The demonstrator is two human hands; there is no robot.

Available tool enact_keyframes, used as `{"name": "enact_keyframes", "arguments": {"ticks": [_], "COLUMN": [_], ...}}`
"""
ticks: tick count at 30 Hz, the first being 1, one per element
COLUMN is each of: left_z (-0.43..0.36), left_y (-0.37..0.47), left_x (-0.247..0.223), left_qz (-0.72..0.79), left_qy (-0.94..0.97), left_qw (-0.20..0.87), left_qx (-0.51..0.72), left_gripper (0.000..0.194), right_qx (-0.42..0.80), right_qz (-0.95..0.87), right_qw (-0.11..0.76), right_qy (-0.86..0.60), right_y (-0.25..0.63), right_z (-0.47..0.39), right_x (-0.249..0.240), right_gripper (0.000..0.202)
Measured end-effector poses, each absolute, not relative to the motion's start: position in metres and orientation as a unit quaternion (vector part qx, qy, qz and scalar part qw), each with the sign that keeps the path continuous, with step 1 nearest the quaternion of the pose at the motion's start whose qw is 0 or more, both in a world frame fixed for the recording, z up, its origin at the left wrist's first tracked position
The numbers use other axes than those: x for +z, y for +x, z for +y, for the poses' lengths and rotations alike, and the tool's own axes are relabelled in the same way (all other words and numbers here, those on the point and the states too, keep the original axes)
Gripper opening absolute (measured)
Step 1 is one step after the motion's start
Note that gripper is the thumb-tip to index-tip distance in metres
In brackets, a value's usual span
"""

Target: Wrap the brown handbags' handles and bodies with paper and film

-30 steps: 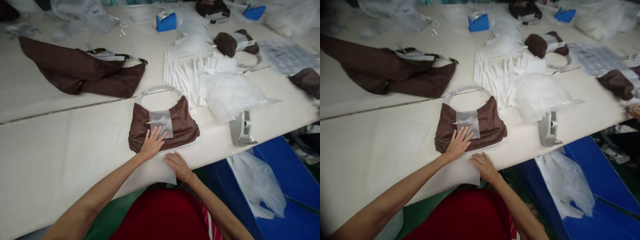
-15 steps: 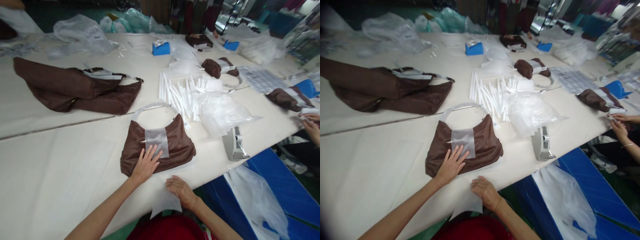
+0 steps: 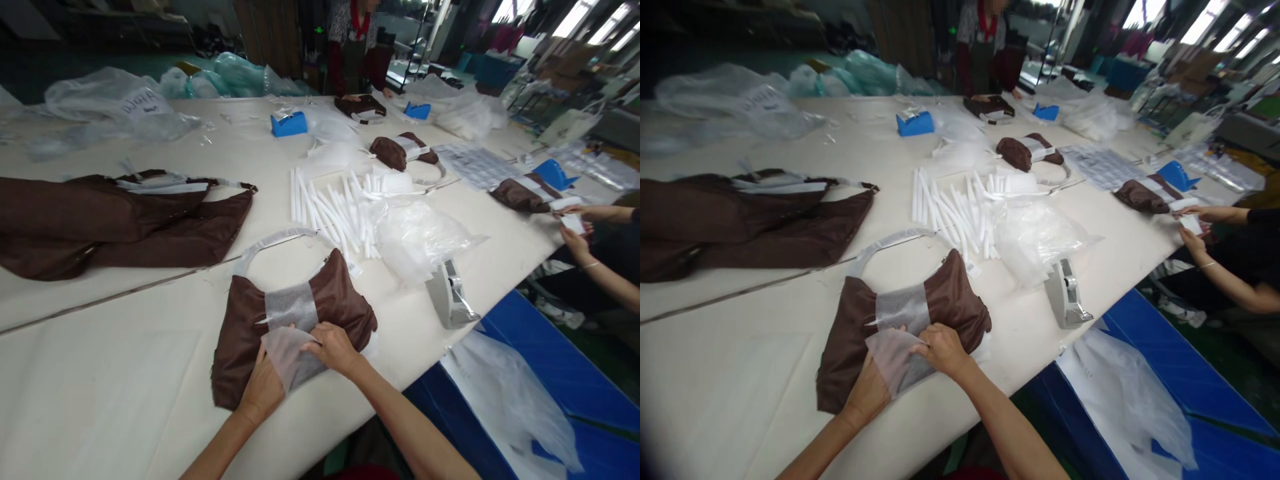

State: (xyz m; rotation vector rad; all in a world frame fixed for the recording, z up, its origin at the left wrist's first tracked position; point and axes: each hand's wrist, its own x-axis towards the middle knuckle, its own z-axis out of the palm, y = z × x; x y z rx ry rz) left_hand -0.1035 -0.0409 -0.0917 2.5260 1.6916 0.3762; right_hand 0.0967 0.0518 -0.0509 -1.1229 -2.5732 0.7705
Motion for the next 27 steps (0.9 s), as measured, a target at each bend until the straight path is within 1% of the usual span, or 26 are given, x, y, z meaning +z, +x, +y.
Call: {"name": "enact_keyframes", "arguments": {"ticks": [2, 4, 6, 9, 12, 14, 16, 20, 27], "left_z": [-0.045, -0.048, -0.048, -0.036, -0.019, -0.01, -0.006, -0.004, 0.003], "left_y": [-0.11, -0.113, -0.112, -0.103, -0.093, -0.088, -0.083, -0.078, -0.082], "left_x": [-0.083, -0.072, -0.062, -0.048, -0.038, -0.033, -0.029, -0.026, -0.039], "left_qz": [0.541, 0.55, 0.572, 0.634, 0.687, 0.704, 0.717, 0.735, 0.759], "left_qy": [0.823, 0.804, 0.779, 0.729, 0.685, 0.675, 0.671, 0.656, 0.608], "left_qw": [0.091, 0.136, 0.152, 0.108, 0.025, -0.014, -0.03, -0.02, 0.075], "left_qx": [0.152, 0.182, 0.208, 0.233, 0.241, 0.22, 0.188, 0.171, 0.223], "left_gripper": [0.048, 0.05, 0.045, 0.038, 0.04, 0.042, 0.041, 0.031, 0.025], "right_qx": [0.264, 0.271, 0.28, 0.285, 0.294, 0.305, 0.314, 0.336, 0.377], "right_qz": [-0.858, -0.842, -0.828, -0.815, -0.808, -0.806, -0.804, -0.792, -0.76], "right_qw": [0.106, 0.099, 0.097, 0.096, 0.093, 0.092, 0.092, 0.082, 0.096], "right_qy": [-0.428, -0.456, -0.475, -0.495, -0.503, -0.5, -0.497, -0.503, -0.52], "right_y": [0.091, 0.087, 0.083, 0.079, 0.077, 0.078, 0.08, 0.086, 0.089], "right_z": [0.048, 0.045, 0.044, 0.043, 0.045, 0.045, 0.046, 0.047, 0.052], "right_x": [-0.058, -0.061, -0.061, -0.061, -0.062, -0.06, -0.056, -0.048, -0.053], "right_gripper": [0.039, 0.039, 0.038, 0.036, 0.037, 0.039, 0.038, 0.038, 0.037]}}
